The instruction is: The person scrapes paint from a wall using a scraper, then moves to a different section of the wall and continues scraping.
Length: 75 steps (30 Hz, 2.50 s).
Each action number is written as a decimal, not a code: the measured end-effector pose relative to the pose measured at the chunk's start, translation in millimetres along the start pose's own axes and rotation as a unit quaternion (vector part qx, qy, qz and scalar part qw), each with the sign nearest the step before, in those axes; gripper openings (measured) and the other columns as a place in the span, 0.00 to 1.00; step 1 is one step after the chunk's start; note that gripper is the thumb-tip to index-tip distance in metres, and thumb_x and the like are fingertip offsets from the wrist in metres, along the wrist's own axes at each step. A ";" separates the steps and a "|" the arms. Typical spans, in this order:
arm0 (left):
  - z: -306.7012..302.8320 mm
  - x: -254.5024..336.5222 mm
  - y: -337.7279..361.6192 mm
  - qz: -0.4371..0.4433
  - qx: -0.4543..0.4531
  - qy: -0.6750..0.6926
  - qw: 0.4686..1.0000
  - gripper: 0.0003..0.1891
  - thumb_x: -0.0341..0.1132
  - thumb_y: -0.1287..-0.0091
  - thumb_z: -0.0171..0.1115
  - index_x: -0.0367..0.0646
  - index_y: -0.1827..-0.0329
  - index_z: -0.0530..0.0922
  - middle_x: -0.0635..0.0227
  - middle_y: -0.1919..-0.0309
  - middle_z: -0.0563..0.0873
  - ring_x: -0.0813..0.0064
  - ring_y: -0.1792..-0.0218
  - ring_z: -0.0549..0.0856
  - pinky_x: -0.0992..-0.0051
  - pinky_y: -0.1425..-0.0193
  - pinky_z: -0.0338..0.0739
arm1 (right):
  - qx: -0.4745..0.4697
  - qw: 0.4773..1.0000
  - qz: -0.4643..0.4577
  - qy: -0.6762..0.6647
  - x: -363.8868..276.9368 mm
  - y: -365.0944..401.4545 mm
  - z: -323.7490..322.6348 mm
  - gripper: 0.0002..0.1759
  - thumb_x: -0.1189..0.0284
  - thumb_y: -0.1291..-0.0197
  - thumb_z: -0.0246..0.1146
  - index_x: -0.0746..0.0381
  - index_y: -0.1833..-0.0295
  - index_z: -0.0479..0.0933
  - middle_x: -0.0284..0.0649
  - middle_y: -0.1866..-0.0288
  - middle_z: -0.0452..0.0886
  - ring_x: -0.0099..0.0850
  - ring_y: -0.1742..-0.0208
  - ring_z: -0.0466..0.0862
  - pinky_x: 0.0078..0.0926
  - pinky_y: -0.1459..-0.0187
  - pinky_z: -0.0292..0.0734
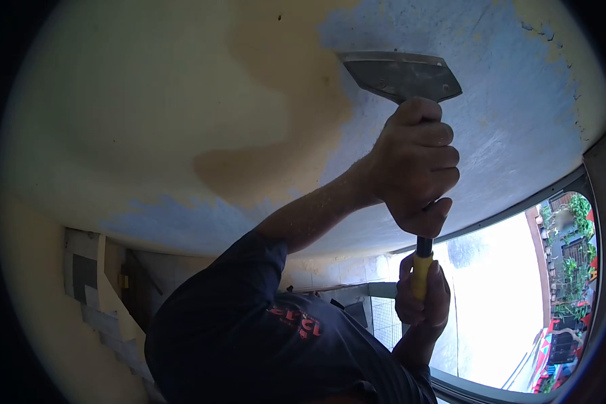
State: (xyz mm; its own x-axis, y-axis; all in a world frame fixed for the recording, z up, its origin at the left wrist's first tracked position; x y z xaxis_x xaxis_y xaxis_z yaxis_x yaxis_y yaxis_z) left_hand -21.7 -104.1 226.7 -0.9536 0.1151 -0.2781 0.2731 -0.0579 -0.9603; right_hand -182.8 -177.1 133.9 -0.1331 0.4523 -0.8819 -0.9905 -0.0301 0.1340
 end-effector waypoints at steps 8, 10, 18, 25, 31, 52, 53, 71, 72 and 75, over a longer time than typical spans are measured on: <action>5.1 3.7 6.8 -0.040 -0.056 -0.006 0.998 0.13 0.44 0.60 0.49 0.50 0.94 0.61 0.75 0.94 0.61 0.74 0.86 0.61 0.67 0.62 0.62 | 0.022 0.999 0.029 -0.019 5.6 6.5 -11.0 0.31 0.46 0.29 0.42 0.68 0.54 0.68 0.28 0.90 0.59 0.15 0.95 0.56 0.15 0.94 0.50; -0.1 -0.8 -7.5 -0.014 -0.052 -0.023 0.998 0.17 0.47 0.49 0.45 0.50 0.92 0.62 0.74 0.91 0.63 0.72 0.83 0.65 0.66 0.60 0.63 | 0.028 1.000 0.007 -0.002 -2.6 5.6 -2.0 0.31 0.46 0.29 0.42 0.68 0.54 0.67 0.28 0.90 0.59 0.15 0.95 0.56 0.15 0.94 0.50; 8.2 1.1 -1.5 -0.004 -0.012 0.018 1.000 0.14 0.46 0.61 0.52 0.51 0.95 0.63 0.75 0.94 0.60 0.73 0.86 0.60 0.66 0.63 0.61 | 0.019 0.997 0.018 -0.069 6.4 10.6 -10.9 0.29 0.48 0.29 0.43 0.68 0.53 0.67 0.30 0.89 0.59 0.15 0.94 0.55 0.15 0.94 0.50; 7.2 5.5 7.8 -0.025 -0.033 0.015 0.999 0.12 0.45 0.64 0.52 0.51 0.95 0.64 0.75 0.94 0.62 0.73 0.85 0.62 0.66 0.62 0.62 | 0.027 0.990 0.032 -0.133 19.2 16.5 -10.4 0.28 0.49 0.28 0.42 0.67 0.52 0.67 0.30 0.89 0.60 0.15 0.95 0.55 0.15 0.94 0.50; -8.7 -4.7 -20.5 0.020 0.009 0.023 1.000 0.14 0.45 0.61 0.51 0.50 0.95 0.62 0.74 0.94 0.61 0.72 0.85 0.61 0.66 0.61 0.62 | 0.036 0.998 -0.001 -0.046 -0.6 6.0 16.4 0.30 0.47 0.29 0.43 0.67 0.54 0.68 0.30 0.89 0.60 0.16 0.94 0.56 0.15 0.94 0.51; -10.6 0.2 -6.6 0.005 0.005 0.009 1.000 0.13 0.45 0.63 0.49 0.49 0.95 0.62 0.74 0.94 0.60 0.72 0.86 0.63 0.67 0.64 0.63 | 0.036 0.999 0.022 -0.026 5.6 7.0 17.8 0.31 0.45 0.30 0.44 0.68 0.56 0.67 0.29 0.89 0.59 0.16 0.94 0.56 0.15 0.93 0.52; -5.8 6.0 5.8 -0.022 -0.027 0.012 0.999 0.13 0.45 0.62 0.49 0.49 0.95 0.63 0.74 0.94 0.60 0.72 0.85 0.63 0.66 0.63 0.63 | 0.047 0.998 0.029 -0.038 12.3 12.0 12.4 0.31 0.46 0.30 0.44 0.67 0.55 0.67 0.29 0.89 0.59 0.16 0.94 0.55 0.15 0.93 0.51; -11.7 -0.2 -26.6 -0.003 -0.035 0.005 0.999 0.12 0.46 0.64 0.50 0.51 0.95 0.63 0.73 0.94 0.61 0.73 0.86 0.62 0.66 0.62 0.62 | 0.015 0.998 0.033 -0.048 -1.3 9.4 20.8 0.29 0.46 0.29 0.42 0.64 0.54 0.66 0.28 0.89 0.58 0.15 0.94 0.55 0.15 0.93 0.51; -13.2 6.9 -18.1 0.005 -0.035 0.004 0.999 0.12 0.46 0.64 0.50 0.51 0.95 0.63 0.73 0.94 0.61 0.73 0.86 0.62 0.66 0.62 0.62 | 0.016 0.998 0.042 -0.050 4.0 14.5 19.7 0.28 0.46 0.29 0.43 0.64 0.54 0.66 0.28 0.89 0.58 0.15 0.94 0.55 0.15 0.93 0.51; -13.8 15.5 13.9 -0.059 -0.074 0.009 0.995 0.13 0.46 0.59 0.49 0.52 0.94 0.63 0.74 0.94 0.61 0.72 0.86 0.63 0.66 0.63 0.63 | 0.000 0.996 0.058 -0.070 23.7 17.7 11.0 0.27 0.47 0.29 0.44 0.64 0.54 0.66 0.29 0.89 0.58 0.16 0.94 0.55 0.16 0.93 0.50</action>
State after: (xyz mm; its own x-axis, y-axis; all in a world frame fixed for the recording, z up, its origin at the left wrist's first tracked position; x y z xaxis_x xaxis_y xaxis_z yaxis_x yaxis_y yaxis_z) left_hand -30.9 -89.4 208.7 -0.9780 0.1313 -0.1620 0.1760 0.1033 -0.9790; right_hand -203.1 -157.1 120.4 -0.2397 0.5651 -0.7894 -0.9690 -0.0893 0.2304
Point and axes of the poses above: each hand's wrist, its own y-axis away from the middle knuckle, its own z-axis out of the palm, x = y × z, the point moved 4 cm from there along -y, towards the middle knuckle
